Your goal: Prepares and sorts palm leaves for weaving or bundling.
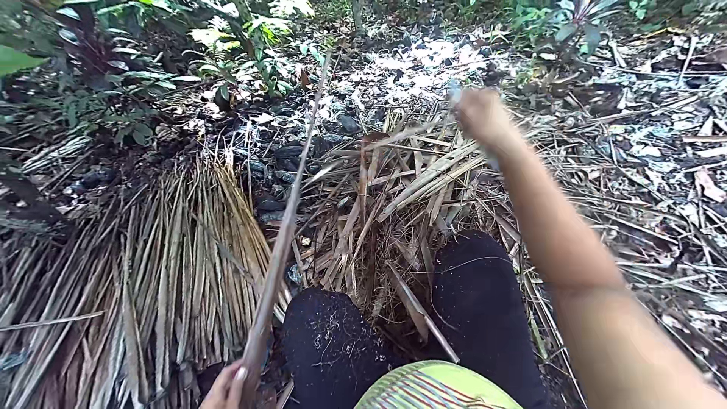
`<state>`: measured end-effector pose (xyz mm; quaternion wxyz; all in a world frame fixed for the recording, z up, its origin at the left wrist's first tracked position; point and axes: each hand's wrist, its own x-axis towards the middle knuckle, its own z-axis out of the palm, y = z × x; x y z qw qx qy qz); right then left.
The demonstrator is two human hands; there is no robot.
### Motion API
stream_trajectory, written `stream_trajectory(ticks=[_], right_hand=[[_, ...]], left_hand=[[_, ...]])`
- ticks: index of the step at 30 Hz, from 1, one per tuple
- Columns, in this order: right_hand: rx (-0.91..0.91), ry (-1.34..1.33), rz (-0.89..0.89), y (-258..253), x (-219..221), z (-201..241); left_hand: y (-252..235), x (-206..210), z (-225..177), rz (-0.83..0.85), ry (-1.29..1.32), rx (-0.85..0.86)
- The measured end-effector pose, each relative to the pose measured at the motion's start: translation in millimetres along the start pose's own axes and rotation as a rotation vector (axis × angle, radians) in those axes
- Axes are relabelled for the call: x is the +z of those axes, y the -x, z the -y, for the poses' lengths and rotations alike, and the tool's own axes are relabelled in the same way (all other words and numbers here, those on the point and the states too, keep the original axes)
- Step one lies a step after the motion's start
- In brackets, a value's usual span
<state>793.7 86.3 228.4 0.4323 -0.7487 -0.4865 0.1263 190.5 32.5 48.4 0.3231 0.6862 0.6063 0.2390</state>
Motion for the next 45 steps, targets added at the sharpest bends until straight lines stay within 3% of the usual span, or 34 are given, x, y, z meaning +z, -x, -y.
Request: stream_trajectory(ticks=[3,5,7,12,18,26,32,39,45], right_hand=[[-0.118,-0.289,0.435,71.8,123.7,16.3],[-0.069,-0.302,0.720,101.6,178.5,30.9],[0.029,-0.374,0.801,115.3,211.3,42.8],[0.311,-0.822,0.672,123.7,225.6,60.7],[0.295,-0.790,0.705,131.0,225.7,55.6],[0.339,-0.861,0.557,137.2,227.1,61.2],[0.408,-0.897,0.372,124.3,210.1,44.2],[0.430,-0.918,-0.092,44.4,137.3,-15.9],[0.415,-0.932,-0.237,-12.7,108.6,-33.4]], left_hand=[[-25.9,41.7,-73.4,0.011,0.262,0.031],[-36.1,60.3,-112.1,0.040,0.410,0.007],[-42.6,70.9,-135.3,0.092,0.511,-0.008],[-61.6,80.3,-161.1,0.153,0.573,-0.047],[-99.3,93.6,-182.0,0.087,0.606,-0.062],[-106.1,107.8,-194.0,-0.076,0.700,-0.057],[-117.4,60.8,-184.7,-0.429,1.047,0.000],[-105.7,-35.7,-144.1,-0.995,1.291,0.308],[-97.3,-74.7,-139.8,-1.176,1.333,0.417]])
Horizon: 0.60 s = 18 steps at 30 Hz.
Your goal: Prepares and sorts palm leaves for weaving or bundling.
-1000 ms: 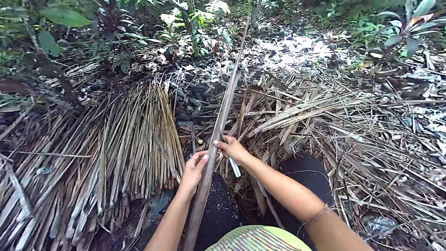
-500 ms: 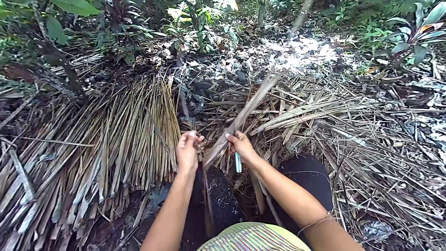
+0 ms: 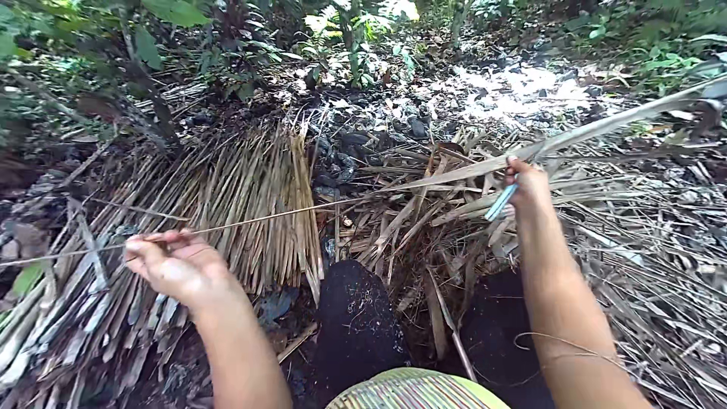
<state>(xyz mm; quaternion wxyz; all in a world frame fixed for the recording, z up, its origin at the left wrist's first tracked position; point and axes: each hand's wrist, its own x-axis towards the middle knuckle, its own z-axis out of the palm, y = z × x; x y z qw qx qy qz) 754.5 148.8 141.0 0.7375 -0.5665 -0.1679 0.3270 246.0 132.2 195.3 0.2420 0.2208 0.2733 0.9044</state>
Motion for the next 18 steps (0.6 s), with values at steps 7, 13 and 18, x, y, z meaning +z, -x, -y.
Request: stream_trajectory(ticks=[7,13,18], right_hand=[[0.049,0.157,-0.165,-80.1,-89.0,-36.0],[-0.019,1.095,0.058,-53.3,-104.2,-0.4],[-0.292,0.800,0.550,77.8,-21.2,17.2]], left_hand=[[-67.3,-57.6,-59.9,-0.112,0.053,0.309],[9.8,-39.1,-35.3,0.282,-0.673,0.201],[96.8,-24.0,8.1,0.688,-0.993,0.001]])
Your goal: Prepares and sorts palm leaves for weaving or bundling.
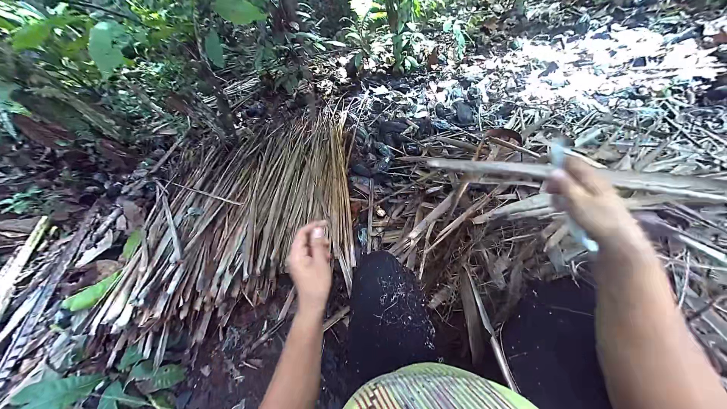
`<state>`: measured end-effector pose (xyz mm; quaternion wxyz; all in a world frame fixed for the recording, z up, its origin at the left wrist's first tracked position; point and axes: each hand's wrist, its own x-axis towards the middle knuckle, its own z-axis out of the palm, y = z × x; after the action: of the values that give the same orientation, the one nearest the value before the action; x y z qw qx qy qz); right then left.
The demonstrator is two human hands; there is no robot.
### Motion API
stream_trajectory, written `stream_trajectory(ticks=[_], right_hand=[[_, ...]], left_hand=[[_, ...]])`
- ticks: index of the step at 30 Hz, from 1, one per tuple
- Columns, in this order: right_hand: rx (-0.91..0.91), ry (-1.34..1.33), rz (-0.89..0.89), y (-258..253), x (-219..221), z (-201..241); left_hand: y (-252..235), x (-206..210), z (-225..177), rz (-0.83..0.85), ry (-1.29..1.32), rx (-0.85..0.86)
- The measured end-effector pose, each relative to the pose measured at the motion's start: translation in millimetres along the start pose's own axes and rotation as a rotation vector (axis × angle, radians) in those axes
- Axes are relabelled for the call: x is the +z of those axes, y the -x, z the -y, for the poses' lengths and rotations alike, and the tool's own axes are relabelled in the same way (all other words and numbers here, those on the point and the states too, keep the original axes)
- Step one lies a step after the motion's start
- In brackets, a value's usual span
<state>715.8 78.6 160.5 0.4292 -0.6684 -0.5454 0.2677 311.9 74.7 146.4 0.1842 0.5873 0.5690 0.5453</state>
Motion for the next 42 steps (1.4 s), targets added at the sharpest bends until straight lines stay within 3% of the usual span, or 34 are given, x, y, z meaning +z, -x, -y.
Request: stream_trajectory(ticks=[2,5,10,16,19,24,26,29,31,35,39,42], right_hand=[[-0.151,-0.148,0.277,29.9,37.8,32.2],[-0.209,-0.356,0.624,62.2,84.1,59.5],[-0.092,-0.593,0.839,76.7,118.2,63.8],[0.032,-0.865,0.733,82.4,138.8,57.1],[0.000,-0.847,0.679,75.0,133.3,60.3],[0.000,-0.900,0.406,37.2,101.5,62.9],[0.041,-0.876,0.475,47.5,102.3,63.2],[0.136,-0.822,0.803,78.5,124.1,59.4],[0.149,-0.862,0.890,79.5,129.2,56.8],[-0.006,-0.862,0.679,46.1,99.7,57.7],[-0.222,-0.843,0.320,-5.2,46.6,51.0],[-0.263,-0.936,0.157,-20.3,27.6,46.4]], left_hand=[[14.3,20.0,-10.6,0.139,-0.008,-0.002],[28.2,36.0,-24.7,0.277,0.011,-0.018],[44.1,42.9,-27.8,0.326,0.034,0.080],[50.9,49.5,-23.5,0.277,-0.050,0.265],[50.6,46.8,-25.4,0.314,-0.046,0.262],[61.3,39.7,-15.8,0.363,-0.004,0.232],[60.2,39.2,-12.9,0.353,-0.009,0.222],[57.2,40.4,-12.7,0.338,-0.017,0.217],[57.4,39.1,-11.2,0.347,-0.005,0.233],[59.8,20.7,-4.4,0.447,0.068,0.199],[70.3,-4.5,15.2,0.562,0.164,0.107],[74.3,-12.5,27.4,0.584,0.186,0.051]])
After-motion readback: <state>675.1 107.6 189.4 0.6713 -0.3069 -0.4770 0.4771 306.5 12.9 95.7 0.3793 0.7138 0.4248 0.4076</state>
